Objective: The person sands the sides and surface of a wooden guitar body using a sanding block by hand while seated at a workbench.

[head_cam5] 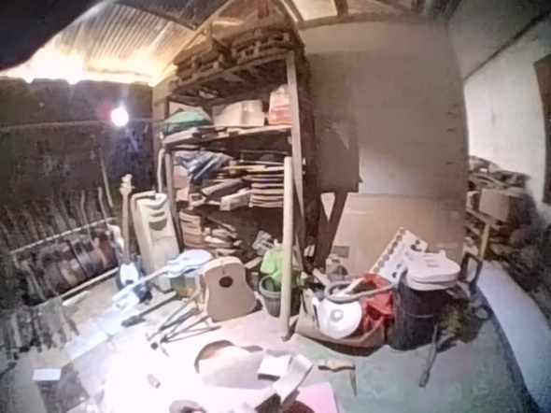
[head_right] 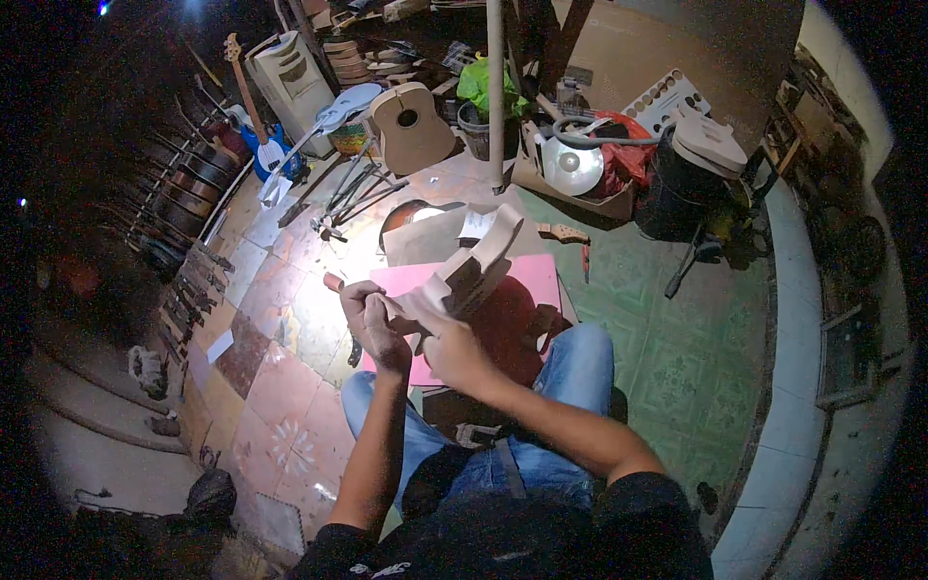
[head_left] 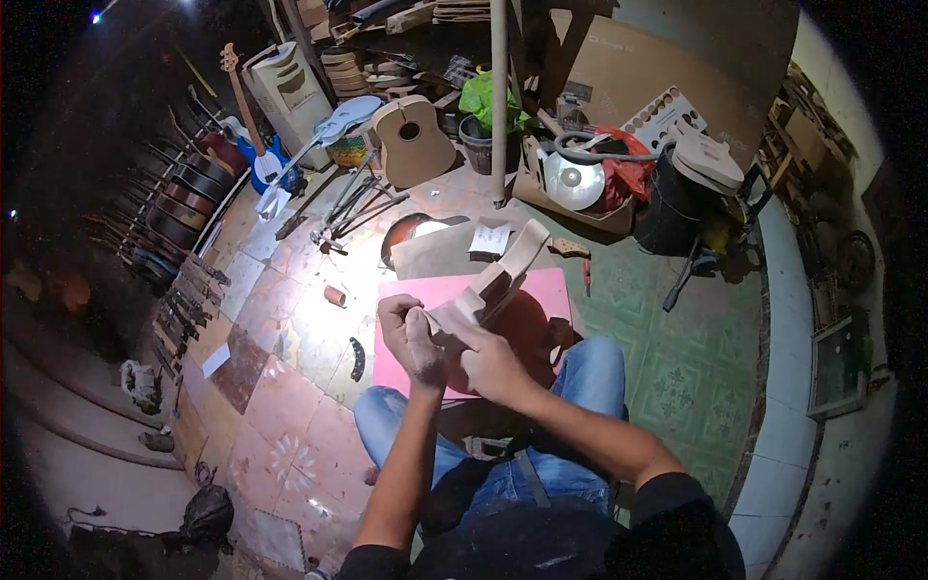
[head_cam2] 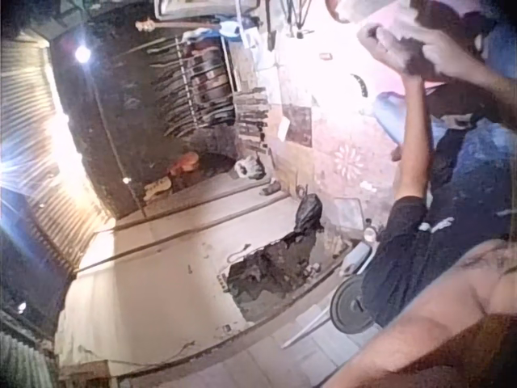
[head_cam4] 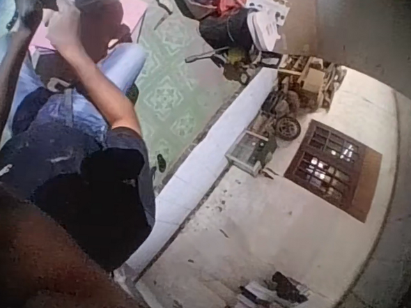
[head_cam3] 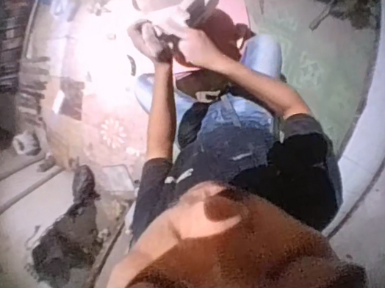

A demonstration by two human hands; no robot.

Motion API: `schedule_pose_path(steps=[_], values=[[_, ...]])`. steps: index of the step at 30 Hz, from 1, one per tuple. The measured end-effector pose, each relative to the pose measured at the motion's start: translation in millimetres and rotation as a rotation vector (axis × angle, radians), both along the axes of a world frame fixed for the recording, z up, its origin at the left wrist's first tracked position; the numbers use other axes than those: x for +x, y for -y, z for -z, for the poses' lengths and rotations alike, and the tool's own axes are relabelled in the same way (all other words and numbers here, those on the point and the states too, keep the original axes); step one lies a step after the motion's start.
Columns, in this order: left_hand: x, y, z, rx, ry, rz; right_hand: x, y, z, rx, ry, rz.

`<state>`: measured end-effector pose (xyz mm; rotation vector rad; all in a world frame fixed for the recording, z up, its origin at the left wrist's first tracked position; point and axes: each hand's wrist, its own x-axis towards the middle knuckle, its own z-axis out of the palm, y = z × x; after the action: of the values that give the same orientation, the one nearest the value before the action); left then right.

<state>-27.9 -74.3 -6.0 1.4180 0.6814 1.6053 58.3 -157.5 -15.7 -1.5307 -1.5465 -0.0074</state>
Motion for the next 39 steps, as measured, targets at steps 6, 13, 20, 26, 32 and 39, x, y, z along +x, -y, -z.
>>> schedule_pose_path(steps=[6, 13, 20, 26, 32, 39], values=[[2, 5, -17, -0.074, -0.027, 0.245, -10, 7, 3, -0.068, -0.691, -0.218], [-14, 3, -24, -0.152, -0.136, 0.266, -27, 13, -48, -0.141, -0.965, -0.252], [-22, -5, -24, -0.172, -0.139, 0.295, -33, 3, -12, 0.006, -0.561, -0.104], [-12, 0, -31, -0.151, -0.243, 0.265, -17, -2, 39, 0.077, -0.422, -0.061], [-16, 0, -31, -0.217, -0.221, 0.314, -40, 3, -13, 0.089, -0.912, -0.216], [-21, -16, -27, -0.183, -0.201, 0.269, -40, -5, -11, 0.010, -0.888, -0.218]])
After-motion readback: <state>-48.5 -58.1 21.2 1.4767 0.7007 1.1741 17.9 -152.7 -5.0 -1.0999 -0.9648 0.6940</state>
